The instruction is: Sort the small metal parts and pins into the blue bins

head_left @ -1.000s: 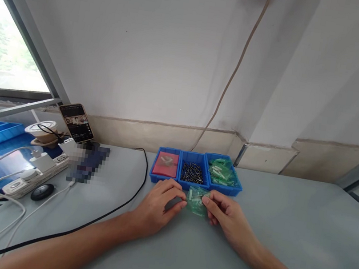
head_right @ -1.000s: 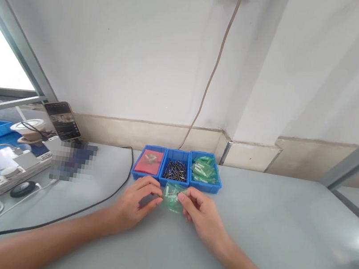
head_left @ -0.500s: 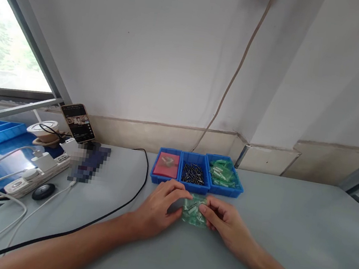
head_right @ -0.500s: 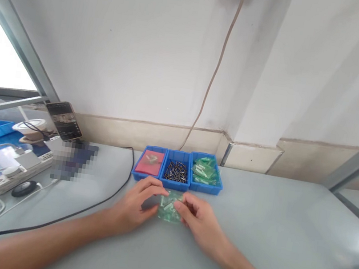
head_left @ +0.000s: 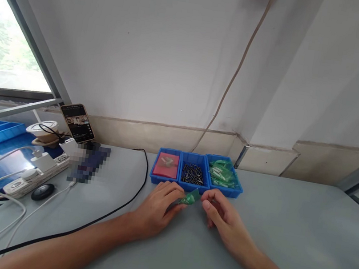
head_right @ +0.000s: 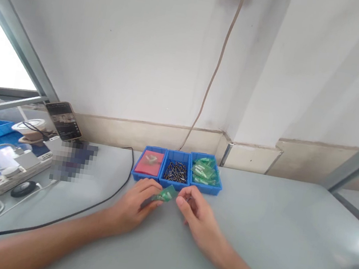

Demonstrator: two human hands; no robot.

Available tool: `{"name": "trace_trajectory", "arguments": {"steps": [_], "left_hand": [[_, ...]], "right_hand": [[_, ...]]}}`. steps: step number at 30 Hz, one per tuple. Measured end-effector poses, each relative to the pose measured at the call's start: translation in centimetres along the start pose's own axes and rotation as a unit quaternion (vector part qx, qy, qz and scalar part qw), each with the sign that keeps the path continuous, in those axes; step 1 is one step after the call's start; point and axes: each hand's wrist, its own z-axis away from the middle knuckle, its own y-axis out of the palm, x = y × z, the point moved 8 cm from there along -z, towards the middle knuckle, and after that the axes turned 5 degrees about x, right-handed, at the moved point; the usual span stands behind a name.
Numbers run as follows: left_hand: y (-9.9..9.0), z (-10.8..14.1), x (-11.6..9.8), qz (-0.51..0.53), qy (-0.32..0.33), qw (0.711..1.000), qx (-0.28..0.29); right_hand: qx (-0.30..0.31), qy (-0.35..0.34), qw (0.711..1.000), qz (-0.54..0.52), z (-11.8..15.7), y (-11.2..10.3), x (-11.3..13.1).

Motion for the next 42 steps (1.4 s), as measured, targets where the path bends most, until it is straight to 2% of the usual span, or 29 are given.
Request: {"name": "trace_trajectory", "arguments": {"steps": [3, 9, 18, 24, 27, 32, 42], "left_hand": [[0.2, 0.0, -0.1, 0.001, 0.008, 1.0, 0.007], [0.4, 0.0, -0.1, -0.011, 0.003, 1.0, 0.017], [0.0, 0.0, -0.1, 0.018, -0.011, 1.0, 0.0], [0.4, 0.6, 0.8, 0.054, -0.039, 0.998, -0.001], [0.4, 0.8, 0.8, 0.073, -0.027, 0.997, -0.015], [0.4, 0.6, 0.0, 0.035, 0.009, 0.999, -0.003], [0.6, 0.3, 0.0, 0.017, -0.014, 0.999, 0.028]], "right_hand": [[-0.011, -0.013, 1.0, 0.021, 0.1, -0.2, 0.4], [0.027, -0.031, 0.995, 0.087, 0.2, 0.6, 0.8], [0.038, -0.007, 0.996, 0.083, 0.1, 0.7, 0.0], [0.037, -0.006, 0.997, 0.062, 0.2, 0.6, -0.5], [0.043, -0.002, 0.997, 0.059, 0.2, 0.7, -0.6], [0.056, -0.006, 0.996, 0.066, 0.1, 0.8, -0.4], [0.077, -0.009, 0.995, 0.069, 0.1, 1.1, -0.4]]}}
